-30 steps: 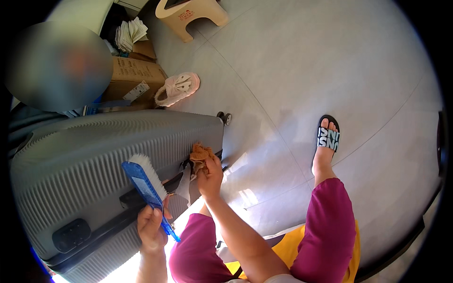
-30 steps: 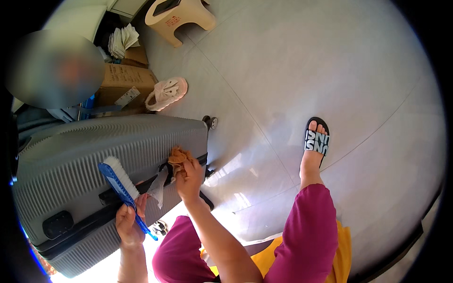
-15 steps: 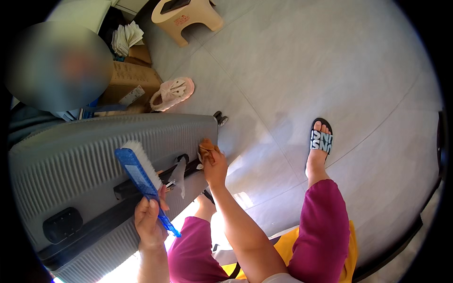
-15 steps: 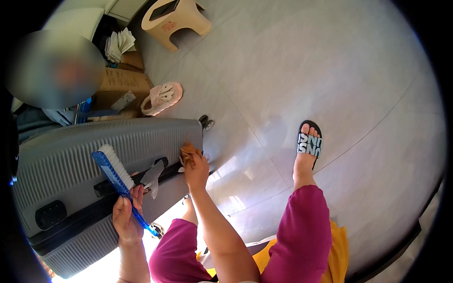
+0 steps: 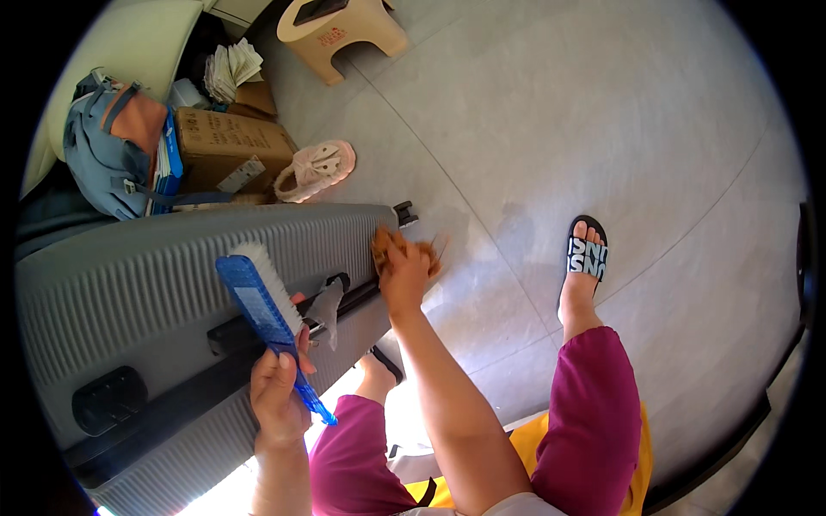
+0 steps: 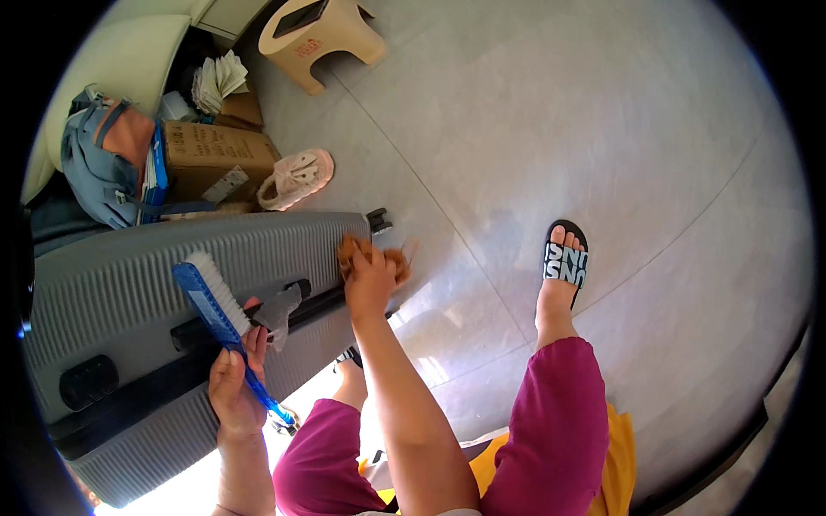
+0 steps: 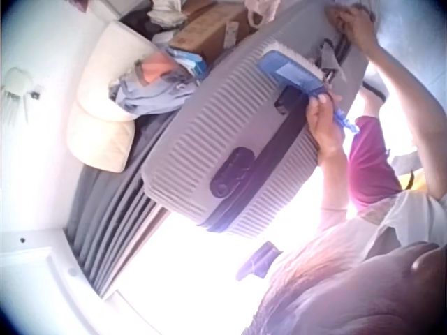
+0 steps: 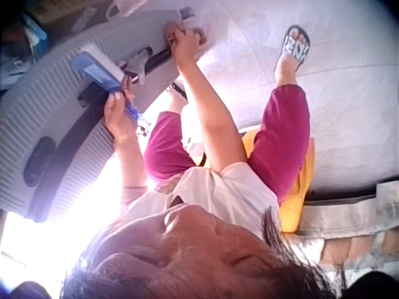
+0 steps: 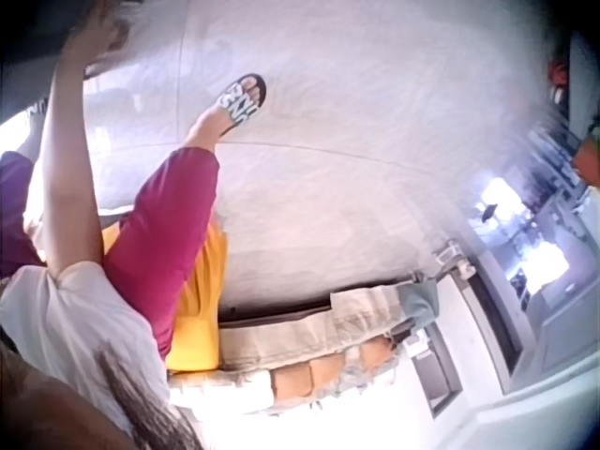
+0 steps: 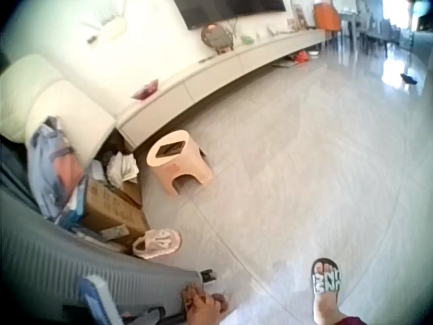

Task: The person cleans a suitcase by scrubbing the wheels and outer surface with a brush and wiping it with a cloth.

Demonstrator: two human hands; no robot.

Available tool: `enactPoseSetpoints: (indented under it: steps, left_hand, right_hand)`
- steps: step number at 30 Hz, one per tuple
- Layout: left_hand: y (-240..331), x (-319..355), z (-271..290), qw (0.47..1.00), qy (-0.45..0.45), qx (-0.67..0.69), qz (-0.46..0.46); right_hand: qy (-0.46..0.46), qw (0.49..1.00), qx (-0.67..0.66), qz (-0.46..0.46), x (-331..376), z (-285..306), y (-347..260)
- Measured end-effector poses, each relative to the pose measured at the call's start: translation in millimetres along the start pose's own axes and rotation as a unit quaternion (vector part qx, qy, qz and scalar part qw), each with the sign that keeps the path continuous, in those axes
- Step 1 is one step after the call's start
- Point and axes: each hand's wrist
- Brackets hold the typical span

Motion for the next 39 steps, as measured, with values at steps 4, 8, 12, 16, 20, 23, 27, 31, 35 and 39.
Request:
enactPoseSetpoints:
  steps: [4,8,12,16,20,23,27,31,35,39]
  left_hand:
    - [-2,10,5,1.000,0.019,-0.014,0.011]
    - [-7,41,29,0.998,0.035,-0.018,0.038]
    - [-1,51,32,0.996,0.040,-0.041,0.065]
    - [-3,55,41,0.993,0.045,-0.059,0.093]
    - [-3,61,46,0.993,0.043,-0.077,0.075]
    - [-3,73,58,0.991,0.037,-0.073,0.104]
    - [-5,71,60,0.994,0.027,-0.052,0.091]
    - [-4,67,56,0.993,0.030,-0.052,0.098]
    - [-4,64,53,0.994,0.035,-0.056,0.092]
    - [-3,52,49,0.993,0.045,-0.040,0.101]
  right_hand:
    - [-0.263,0.959,-0.013,-0.109,76,-44,97]
    - [-0.201,0.945,-0.060,-0.249,62,-14,51]
    - [-0.045,0.952,-0.166,-0.254,9,-13,-2]
    - [-0.221,0.935,-0.089,-0.262,41,-25,24]
    - [-0.361,0.850,-0.112,-0.366,70,-16,42]
    - [-0.358,0.885,-0.011,-0.296,41,-27,39]
    - [-0.210,0.933,-0.084,-0.278,24,-34,27]
    - [-0.361,0.867,-0.058,-0.338,70,-34,52]
    - [-0.378,0.883,0.028,-0.277,75,-40,57]
    - [-0.350,0.919,0.003,-0.180,62,-20,31]
Point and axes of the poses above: each hand's wrist, its own x-axis away from the middle knuckle, its own z-axis out of the back of the hand, y = z × x, and after that the axes turned 8 degrees about -z, right-handed
